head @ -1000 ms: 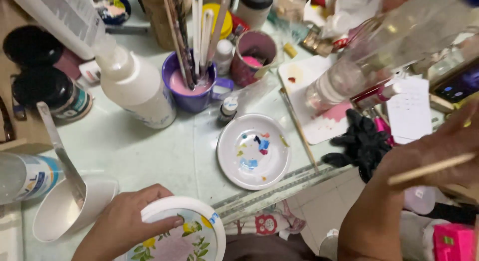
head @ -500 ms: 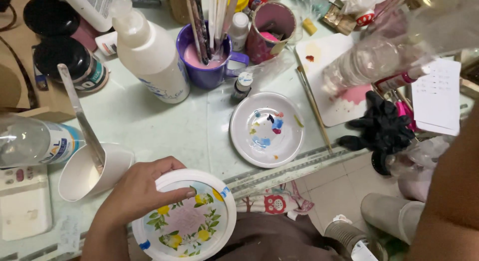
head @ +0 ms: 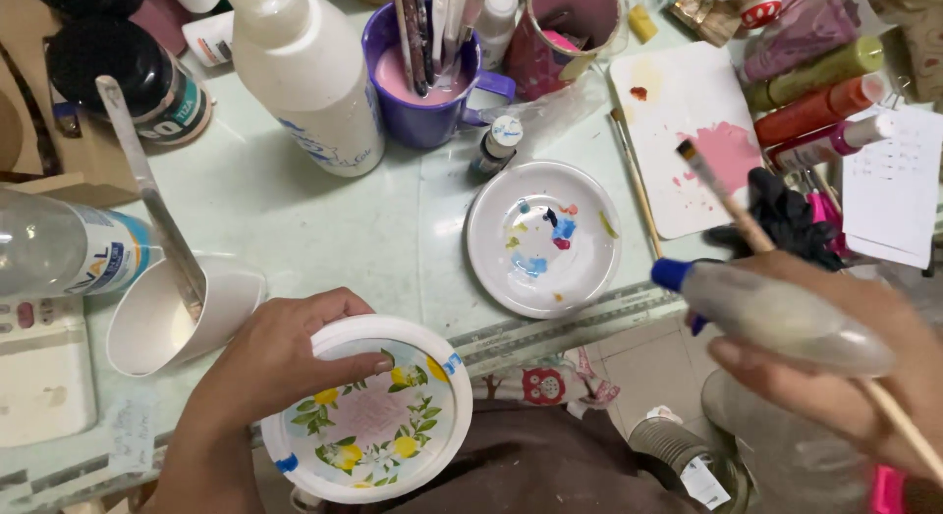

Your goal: Painting blue accents on a decorative lid using a fine-tipped paintbrush

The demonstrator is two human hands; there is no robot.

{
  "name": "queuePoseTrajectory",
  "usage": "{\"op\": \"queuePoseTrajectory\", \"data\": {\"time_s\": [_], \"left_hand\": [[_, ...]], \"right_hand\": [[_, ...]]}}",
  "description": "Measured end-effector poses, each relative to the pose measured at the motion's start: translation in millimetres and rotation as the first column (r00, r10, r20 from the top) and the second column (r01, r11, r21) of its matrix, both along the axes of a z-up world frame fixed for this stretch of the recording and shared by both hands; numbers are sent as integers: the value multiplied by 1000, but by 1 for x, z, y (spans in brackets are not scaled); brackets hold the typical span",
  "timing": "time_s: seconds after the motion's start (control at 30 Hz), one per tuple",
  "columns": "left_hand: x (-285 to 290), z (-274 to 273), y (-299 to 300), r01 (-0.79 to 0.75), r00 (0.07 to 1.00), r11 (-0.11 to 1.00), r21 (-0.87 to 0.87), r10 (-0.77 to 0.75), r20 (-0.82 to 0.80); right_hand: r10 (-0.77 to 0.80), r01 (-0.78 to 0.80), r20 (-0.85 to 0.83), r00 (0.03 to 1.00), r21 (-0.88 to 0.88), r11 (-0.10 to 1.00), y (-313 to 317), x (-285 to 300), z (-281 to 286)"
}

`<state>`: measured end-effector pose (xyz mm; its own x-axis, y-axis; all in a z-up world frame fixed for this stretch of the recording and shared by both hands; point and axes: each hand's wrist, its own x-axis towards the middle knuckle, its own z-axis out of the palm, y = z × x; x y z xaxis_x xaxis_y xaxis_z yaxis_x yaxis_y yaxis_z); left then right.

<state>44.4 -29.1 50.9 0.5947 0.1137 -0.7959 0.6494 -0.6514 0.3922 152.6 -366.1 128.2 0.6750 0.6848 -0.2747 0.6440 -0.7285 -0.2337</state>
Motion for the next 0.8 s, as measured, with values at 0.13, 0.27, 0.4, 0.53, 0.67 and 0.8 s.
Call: {"op": "queuePoseTrajectory", "data": {"time_s": [0.13,0.27,0.4,0.53,0.67,0.8], "left_hand": [[-2,-5,2,55,997,999,1,-55,57],[-3,-6,4,51,996,998,-34,-48,69],[-2,-2,4,5,999,998,-61,-3,39],[-3,-4,5,38,997,998,-50,-35,62],[-2,0,4,16,999,998,-58,-14,48],[-3,-2,4,28,998,998,-65,-23,66]], "right_hand": [[-380,410,-420,824,-21,912,27,-11,-5],[-271,281,-382,884,-31,959,34,-10,-21],[-230,254,-342,911,27,967,32,-9,-29],[-365,365,-355,861,-69,929,43,-7,-23],[-180,210,-304,936,69,975,34,-5,-38],[-313,309,-362,878,-70,948,42,-5,-31]]}}
